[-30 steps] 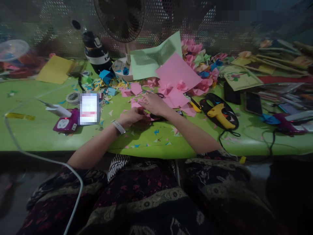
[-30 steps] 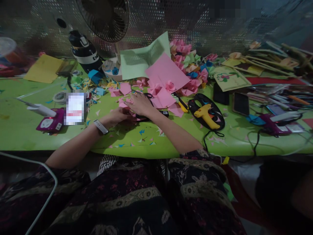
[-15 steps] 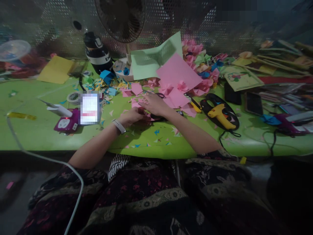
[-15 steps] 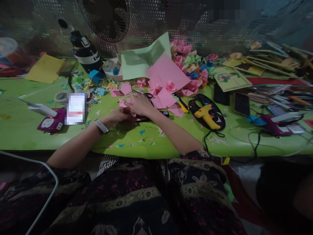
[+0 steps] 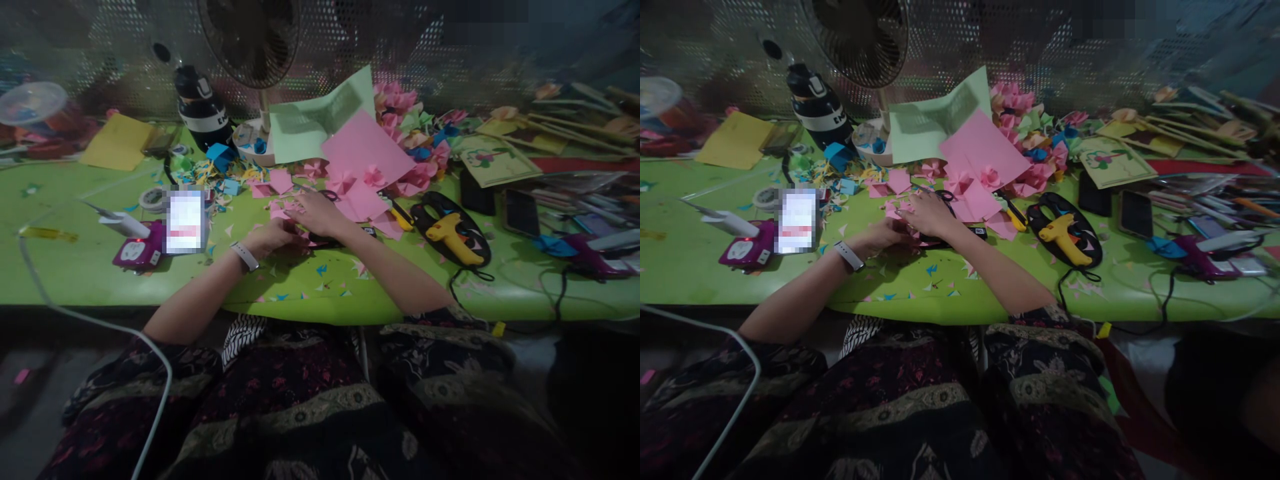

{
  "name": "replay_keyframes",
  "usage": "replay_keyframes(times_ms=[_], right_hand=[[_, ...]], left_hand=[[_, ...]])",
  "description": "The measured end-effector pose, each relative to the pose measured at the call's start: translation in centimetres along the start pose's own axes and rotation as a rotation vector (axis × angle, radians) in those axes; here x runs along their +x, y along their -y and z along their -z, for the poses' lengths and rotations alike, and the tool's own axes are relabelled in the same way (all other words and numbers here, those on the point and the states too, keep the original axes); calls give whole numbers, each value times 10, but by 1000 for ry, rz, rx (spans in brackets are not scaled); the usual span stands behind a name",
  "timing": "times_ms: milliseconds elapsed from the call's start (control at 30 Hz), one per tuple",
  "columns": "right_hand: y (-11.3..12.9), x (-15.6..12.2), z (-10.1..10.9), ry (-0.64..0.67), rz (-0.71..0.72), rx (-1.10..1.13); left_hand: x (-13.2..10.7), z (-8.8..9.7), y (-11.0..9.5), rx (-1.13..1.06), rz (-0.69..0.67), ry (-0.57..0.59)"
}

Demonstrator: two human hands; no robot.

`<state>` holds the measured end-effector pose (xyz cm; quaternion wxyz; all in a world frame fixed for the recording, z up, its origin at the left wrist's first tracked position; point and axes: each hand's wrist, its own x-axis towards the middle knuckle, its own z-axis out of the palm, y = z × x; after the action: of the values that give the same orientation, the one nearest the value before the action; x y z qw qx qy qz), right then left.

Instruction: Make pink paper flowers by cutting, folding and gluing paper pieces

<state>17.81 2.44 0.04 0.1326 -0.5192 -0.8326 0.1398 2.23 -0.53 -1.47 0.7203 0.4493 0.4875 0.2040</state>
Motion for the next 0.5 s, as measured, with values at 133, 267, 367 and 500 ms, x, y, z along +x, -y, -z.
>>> replay_keyframes(times_ms=[133,267,367,500], right_hand=[[0,0,0,-1,2,3],[1,0,2,16,4,-24],[1,0,2,24,8,-39],[0,1,1,20,-1,-20]], left_hand=[[-2,-1,-1,13,-5,-1],[-4,-2,-2,31,-14,9],[-4,-3,-3,26,-11,-3],[-3,-2,-3,36,2,-3]])
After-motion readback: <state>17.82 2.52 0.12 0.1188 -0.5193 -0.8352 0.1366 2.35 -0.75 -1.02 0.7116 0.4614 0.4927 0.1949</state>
